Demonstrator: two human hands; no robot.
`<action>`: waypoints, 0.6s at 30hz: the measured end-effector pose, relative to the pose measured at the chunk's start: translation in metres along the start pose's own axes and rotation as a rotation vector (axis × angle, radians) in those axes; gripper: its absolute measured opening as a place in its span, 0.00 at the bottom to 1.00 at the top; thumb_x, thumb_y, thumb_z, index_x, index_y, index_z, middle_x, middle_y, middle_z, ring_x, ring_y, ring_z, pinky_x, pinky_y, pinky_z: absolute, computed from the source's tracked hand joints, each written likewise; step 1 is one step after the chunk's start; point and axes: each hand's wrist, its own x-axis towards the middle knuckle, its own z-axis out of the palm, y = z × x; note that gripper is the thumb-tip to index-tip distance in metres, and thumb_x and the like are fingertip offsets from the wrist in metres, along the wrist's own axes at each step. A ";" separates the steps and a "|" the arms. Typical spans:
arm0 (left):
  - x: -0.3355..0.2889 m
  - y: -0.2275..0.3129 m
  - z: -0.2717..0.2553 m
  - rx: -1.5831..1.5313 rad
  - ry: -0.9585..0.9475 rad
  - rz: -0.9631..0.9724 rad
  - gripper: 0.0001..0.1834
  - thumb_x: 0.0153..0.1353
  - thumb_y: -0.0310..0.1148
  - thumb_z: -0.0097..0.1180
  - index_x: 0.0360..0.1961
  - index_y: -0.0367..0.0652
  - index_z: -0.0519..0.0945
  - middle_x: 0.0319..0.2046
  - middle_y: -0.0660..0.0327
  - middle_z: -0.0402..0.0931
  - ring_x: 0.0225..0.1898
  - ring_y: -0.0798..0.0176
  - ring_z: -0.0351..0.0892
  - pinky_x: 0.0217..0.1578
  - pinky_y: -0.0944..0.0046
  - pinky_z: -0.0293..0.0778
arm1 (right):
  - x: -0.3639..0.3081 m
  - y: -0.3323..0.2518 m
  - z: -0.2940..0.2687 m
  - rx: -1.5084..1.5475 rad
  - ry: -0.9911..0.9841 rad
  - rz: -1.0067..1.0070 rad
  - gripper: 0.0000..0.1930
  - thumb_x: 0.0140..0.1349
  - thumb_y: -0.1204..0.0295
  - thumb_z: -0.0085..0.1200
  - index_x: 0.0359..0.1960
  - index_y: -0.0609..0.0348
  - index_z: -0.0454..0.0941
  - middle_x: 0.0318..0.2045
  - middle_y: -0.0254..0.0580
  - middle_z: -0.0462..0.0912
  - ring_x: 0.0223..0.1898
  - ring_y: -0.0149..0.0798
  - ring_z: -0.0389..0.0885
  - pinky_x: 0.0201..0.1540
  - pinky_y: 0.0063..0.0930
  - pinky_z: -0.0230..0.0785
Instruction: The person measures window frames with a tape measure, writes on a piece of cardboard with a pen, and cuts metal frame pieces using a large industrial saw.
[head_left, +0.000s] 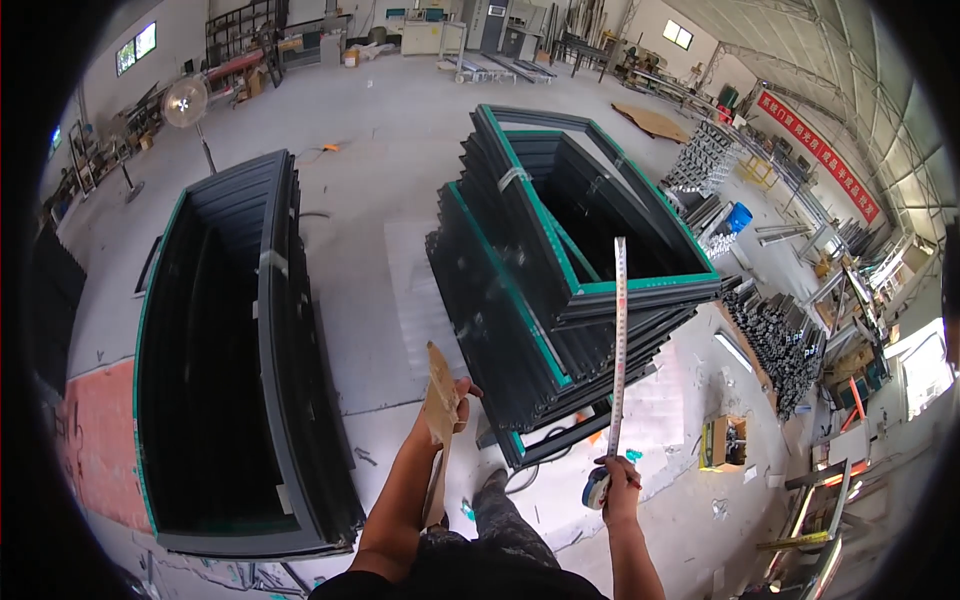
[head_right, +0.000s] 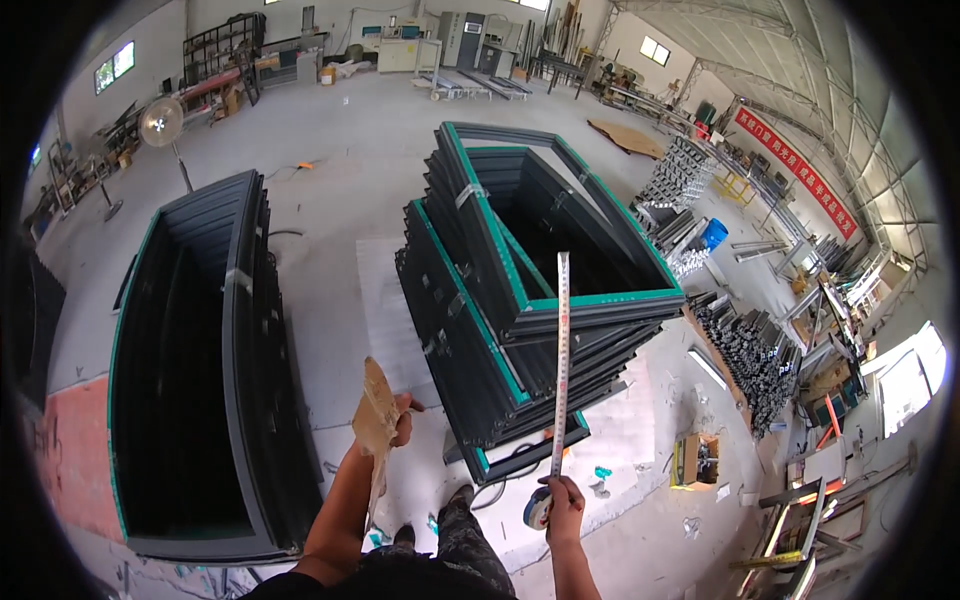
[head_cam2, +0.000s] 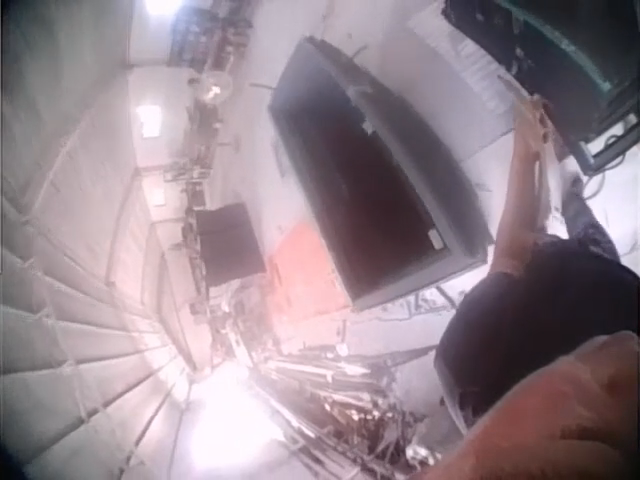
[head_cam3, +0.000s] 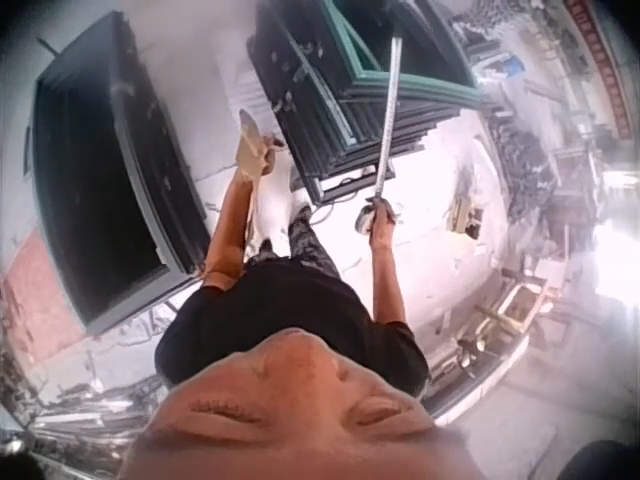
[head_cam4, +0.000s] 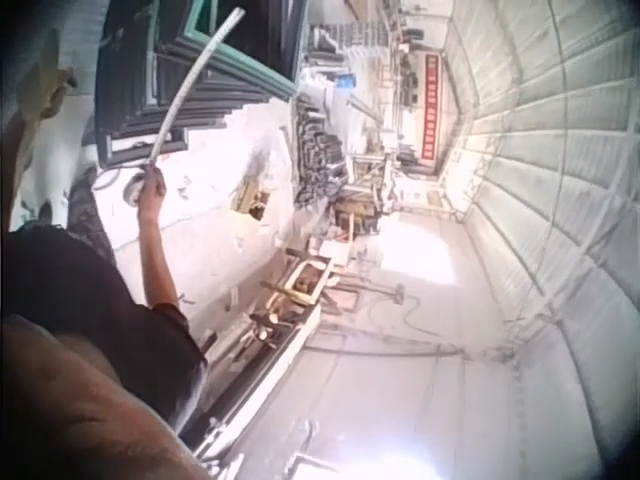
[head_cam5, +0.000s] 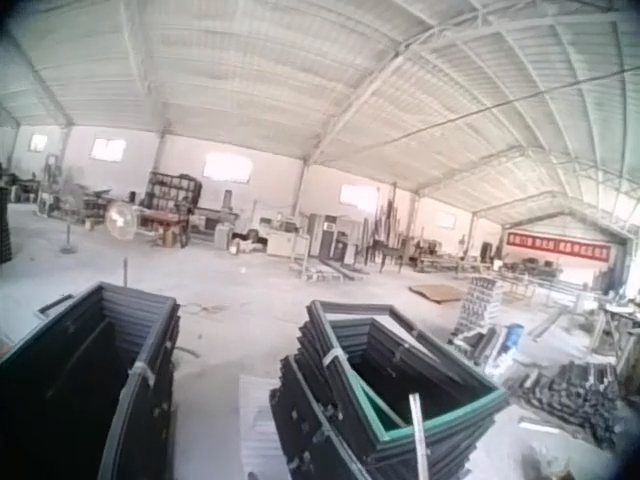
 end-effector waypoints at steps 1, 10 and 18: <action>0.013 0.003 0.006 0.022 -0.010 0.015 0.27 0.56 0.55 0.52 0.31 0.35 0.73 0.06 0.70 0.59 0.06 0.75 0.54 0.09 0.72 0.47 | 0.017 -0.002 -0.003 0.024 0.007 -0.011 0.09 0.54 0.69 0.48 0.24 0.62 0.77 0.18 0.32 0.70 0.22 0.26 0.67 0.26 0.18 0.60; 0.113 0.015 0.062 0.231 -0.074 -0.076 0.30 0.56 0.59 0.48 0.33 0.36 0.75 0.10 0.69 0.63 0.11 0.76 0.61 0.12 0.74 0.54 | 0.121 -0.026 -0.029 0.132 0.015 -0.101 0.07 0.54 0.72 0.49 0.26 0.62 0.77 0.21 0.35 0.76 0.23 0.27 0.71 0.29 0.19 0.63; 0.170 -0.025 0.075 0.301 0.078 -0.267 0.21 0.61 0.50 0.47 0.24 0.43 0.72 0.14 0.67 0.64 0.15 0.72 0.64 0.18 0.70 0.60 | 0.159 -0.030 -0.046 0.149 0.105 -0.058 0.07 0.54 0.72 0.49 0.24 0.62 0.77 0.19 0.32 0.73 0.24 0.25 0.68 0.29 0.17 0.60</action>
